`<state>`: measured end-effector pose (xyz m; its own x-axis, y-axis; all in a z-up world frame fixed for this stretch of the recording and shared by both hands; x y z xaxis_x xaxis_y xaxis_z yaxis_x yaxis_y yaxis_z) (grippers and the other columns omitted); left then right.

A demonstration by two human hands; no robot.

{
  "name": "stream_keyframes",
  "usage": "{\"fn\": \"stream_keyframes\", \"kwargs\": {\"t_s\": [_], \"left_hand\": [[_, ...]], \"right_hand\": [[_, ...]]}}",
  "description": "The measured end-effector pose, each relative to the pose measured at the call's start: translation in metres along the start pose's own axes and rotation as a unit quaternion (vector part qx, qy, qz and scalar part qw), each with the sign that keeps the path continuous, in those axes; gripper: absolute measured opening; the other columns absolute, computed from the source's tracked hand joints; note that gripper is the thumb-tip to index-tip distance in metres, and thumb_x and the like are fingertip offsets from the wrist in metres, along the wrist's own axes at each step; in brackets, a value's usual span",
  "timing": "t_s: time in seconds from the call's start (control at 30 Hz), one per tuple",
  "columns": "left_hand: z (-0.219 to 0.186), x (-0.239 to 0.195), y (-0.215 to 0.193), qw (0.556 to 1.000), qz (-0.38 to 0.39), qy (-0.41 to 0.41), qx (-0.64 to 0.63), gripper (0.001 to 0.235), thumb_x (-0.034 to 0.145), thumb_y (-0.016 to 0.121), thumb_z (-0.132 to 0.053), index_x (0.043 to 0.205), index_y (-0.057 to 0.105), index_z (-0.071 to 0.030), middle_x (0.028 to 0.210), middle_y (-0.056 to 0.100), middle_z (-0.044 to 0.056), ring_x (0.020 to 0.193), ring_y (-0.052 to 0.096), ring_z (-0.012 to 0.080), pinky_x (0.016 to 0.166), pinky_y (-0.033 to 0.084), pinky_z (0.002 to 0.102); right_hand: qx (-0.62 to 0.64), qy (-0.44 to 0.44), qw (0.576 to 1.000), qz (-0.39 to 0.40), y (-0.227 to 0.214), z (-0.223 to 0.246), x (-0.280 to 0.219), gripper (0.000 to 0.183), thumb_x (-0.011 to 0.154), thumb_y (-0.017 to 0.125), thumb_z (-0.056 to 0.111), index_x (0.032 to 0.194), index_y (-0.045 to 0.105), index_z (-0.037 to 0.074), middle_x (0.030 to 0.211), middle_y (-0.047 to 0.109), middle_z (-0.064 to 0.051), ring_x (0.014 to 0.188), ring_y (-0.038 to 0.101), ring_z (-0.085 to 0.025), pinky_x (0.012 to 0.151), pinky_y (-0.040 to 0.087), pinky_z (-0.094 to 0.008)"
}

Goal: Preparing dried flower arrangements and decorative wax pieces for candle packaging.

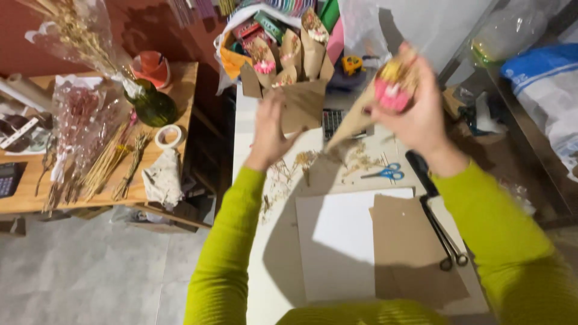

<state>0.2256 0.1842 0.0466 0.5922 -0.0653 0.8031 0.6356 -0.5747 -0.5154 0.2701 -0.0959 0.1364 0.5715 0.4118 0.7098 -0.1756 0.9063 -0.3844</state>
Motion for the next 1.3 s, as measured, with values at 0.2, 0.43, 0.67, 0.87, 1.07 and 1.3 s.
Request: {"fn": "stream_keyframes", "kwargs": {"t_s": [0.2, 0.43, 0.67, 0.87, 1.07, 1.3], "left_hand": [[0.088, -0.013, 0.063, 0.973, 0.114, -0.055, 0.195, 0.023, 0.091, 0.071, -0.005, 0.113, 0.073, -0.011, 0.110, 0.065, 0.009, 0.117, 0.061, 0.0276, 0.128, 0.041, 0.046], [0.056, -0.035, 0.042, 0.989, -0.031, 0.063, 0.131, 0.026, 0.084, 0.066, -0.002, 0.108, 0.074, -0.001, 0.126, 0.070, 0.010, 0.123, 0.063, 0.0280, 0.103, 0.051, 0.041], [0.050, -0.034, 0.036, 0.992, -0.043, 0.045, 0.112, 0.027, 0.083, 0.069, 0.001, 0.109, 0.075, -0.002, 0.125, 0.069, 0.009, 0.122, 0.064, 0.0267, 0.103, 0.054, 0.040], [0.047, -0.028, 0.034, 0.992, -0.044, 0.040, 0.108, 0.028, 0.082, 0.070, 0.002, 0.110, 0.074, -0.001, 0.125, 0.070, 0.010, 0.122, 0.065, 0.0275, 0.103, 0.054, 0.040], [-0.005, -0.011, -0.002, 0.997, -0.069, 0.012, 0.044, 0.033, 0.078, 0.069, 0.004, 0.111, 0.070, -0.002, 0.119, 0.068, 0.012, 0.116, 0.064, 0.0312, 0.102, 0.051, 0.043], [-0.182, -0.136, -0.038, 0.905, 0.372, 0.119, -0.168, 0.032, 0.099, 0.059, -0.020, 0.125, 0.063, -0.002, 0.109, 0.063, 0.014, 0.099, 0.062, 0.0274, 0.085, 0.049, 0.042]], "right_hand": [[-0.064, -0.117, 0.984, -0.117, -0.006, -0.108, 0.096, 0.096, 0.095, 0.093, -0.012, 0.159, 0.024, 0.002, 0.152, 0.051, -0.019, 0.141, 0.055, -0.031, 0.124, 0.047, -0.040], [-0.131, -0.045, 0.987, -0.076, 0.089, -0.160, 0.110, 0.097, 0.092, 0.097, 0.008, 0.156, 0.025, 0.002, 0.141, 0.065, -0.020, 0.132, 0.069, -0.034, 0.116, 0.055, -0.042], [-0.169, 0.097, 0.980, 0.038, 0.145, -0.175, 0.087, 0.089, 0.080, 0.092, 0.017, 0.146, 0.034, 0.003, 0.129, 0.066, -0.024, 0.116, 0.070, -0.038, 0.100, 0.057, -0.042], [-0.260, 0.106, 0.957, 0.079, 0.146, -0.177, 0.080, 0.080, 0.077, 0.092, 0.024, 0.135, 0.043, 0.001, 0.127, 0.064, -0.026, 0.115, 0.066, -0.041, 0.101, 0.054, -0.045], [-0.264, 0.087, 0.959, 0.053, 0.094, -0.095, 0.052, 0.100, 0.073, 0.094, 0.023, 0.148, 0.034, -0.006, 0.138, 0.055, -0.029, 0.124, 0.059, -0.040, 0.103, 0.048, -0.047], [-0.168, 0.085, 0.978, 0.085, 0.082, 0.014, -0.108, 0.057, 0.083, 0.077, 0.006, 0.134, 0.054, -0.002, 0.114, 0.073, -0.014, 0.106, 0.074, -0.024, 0.094, 0.061, -0.033]]}}
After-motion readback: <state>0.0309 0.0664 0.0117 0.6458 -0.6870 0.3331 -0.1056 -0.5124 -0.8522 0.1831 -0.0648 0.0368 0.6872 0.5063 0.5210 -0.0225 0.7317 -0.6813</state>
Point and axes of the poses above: each hand's wrist, its own x-axis towards the middle knuckle, its own y-axis out of the palm, z = x × y, the point moved 5 cm from there along x, towards the middle knuckle
